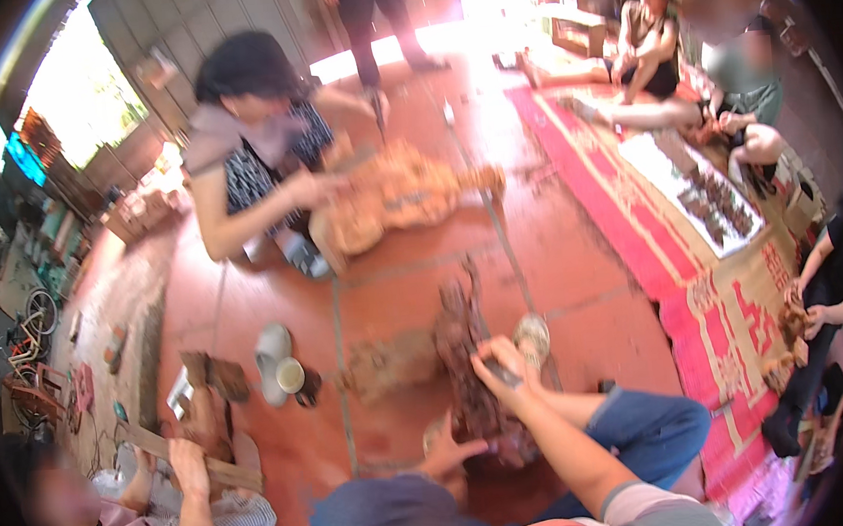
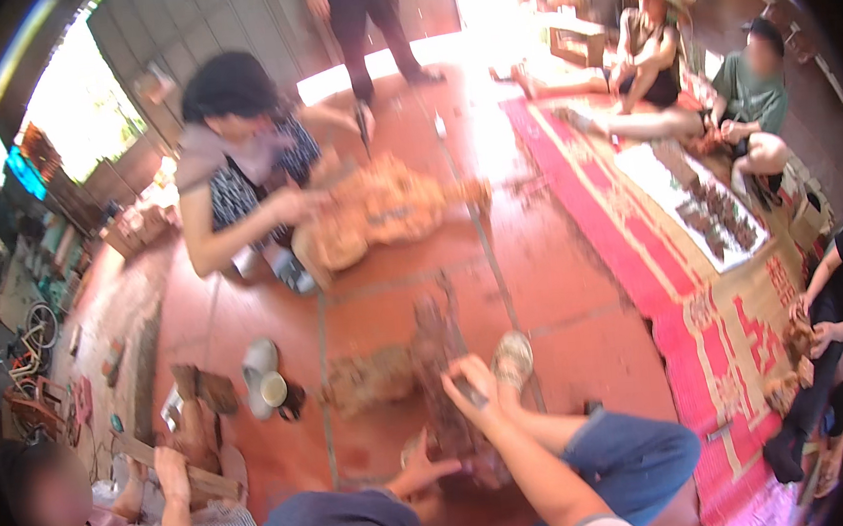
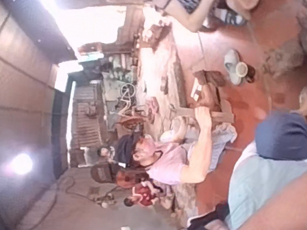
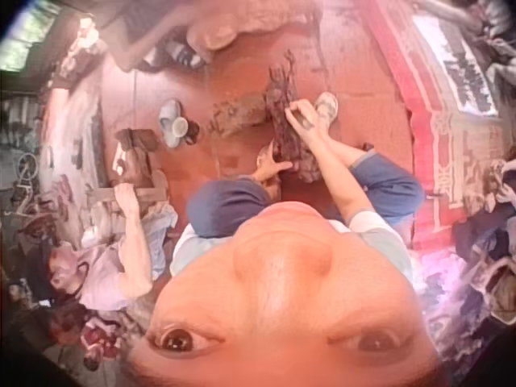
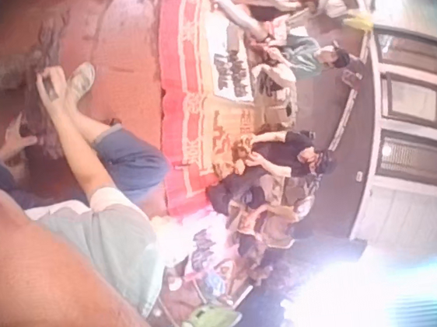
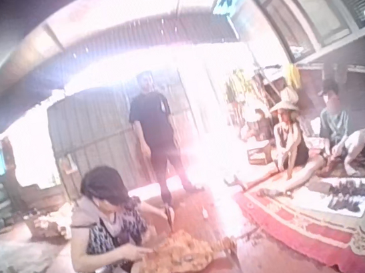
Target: The person is carving a piece of wood using a chisel and mallet. They are seated on the floor, holding the wood between their legs and striking the chisel with the mallet to shape the wood.
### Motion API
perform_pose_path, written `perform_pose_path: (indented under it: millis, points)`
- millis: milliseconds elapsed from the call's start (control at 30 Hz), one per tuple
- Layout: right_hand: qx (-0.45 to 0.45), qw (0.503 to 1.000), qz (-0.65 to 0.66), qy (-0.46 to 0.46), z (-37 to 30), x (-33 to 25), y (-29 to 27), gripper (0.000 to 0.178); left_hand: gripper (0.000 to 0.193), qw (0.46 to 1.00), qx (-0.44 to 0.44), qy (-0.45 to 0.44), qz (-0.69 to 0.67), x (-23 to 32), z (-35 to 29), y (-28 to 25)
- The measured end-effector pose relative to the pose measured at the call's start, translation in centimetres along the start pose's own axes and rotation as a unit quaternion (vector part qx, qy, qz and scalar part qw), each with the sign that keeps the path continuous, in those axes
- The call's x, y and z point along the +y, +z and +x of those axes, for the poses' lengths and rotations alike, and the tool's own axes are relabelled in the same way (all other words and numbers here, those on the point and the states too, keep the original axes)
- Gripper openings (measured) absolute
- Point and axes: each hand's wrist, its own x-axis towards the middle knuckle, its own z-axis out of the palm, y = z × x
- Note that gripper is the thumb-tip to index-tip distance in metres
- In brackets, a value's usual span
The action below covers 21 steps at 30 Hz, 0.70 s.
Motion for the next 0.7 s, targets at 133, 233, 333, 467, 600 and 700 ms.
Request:
perform_pose_path:
  millis: [133, 233, 333, 467, 600, 700]
  points:
    - [-0.011, 1.0, -0.011, 0.021, 1.5, -1.6, 0.2, 0.016, 0.129, 0.986, 0.009, -0.052, 0.158, -0.6, 0.9, -1.5]
    - [-0.05, 0.998, -0.042, 0.0, 1.2, -1.1, -0.1, 0.017, 0.13, 0.984, 0.021, -0.015, 0.176, -0.7, 0.7, -1.4]
    - [-0.076, 0.995, -0.041, 0.053, 0.3, -1.0, -0.6, 0.018, 0.131, 0.982, 0.044, 0.01, 0.181, -1.3, 0.3, -1.1]
    - [-0.022, 0.995, 0.012, 0.095, 0.4, -0.2, -0.1, 0.015, 0.129, 0.981, 0.018, -0.047, 0.185, -0.1, 0.7, -0.9]
    - [0.052, 0.999, 0.008, -0.014, 0.0, -0.9, 0.9, 0.015, 0.131, 0.985, 0.012, -0.024, 0.171, 0.1, 0.2, -1.0]
    - [0.003, 1.0, 0.01, 0.021, 0.0, -0.9, 0.8, 0.015, 0.132, 0.987, 0.019, -0.036, 0.155, -0.5, 0.2, -1.7]
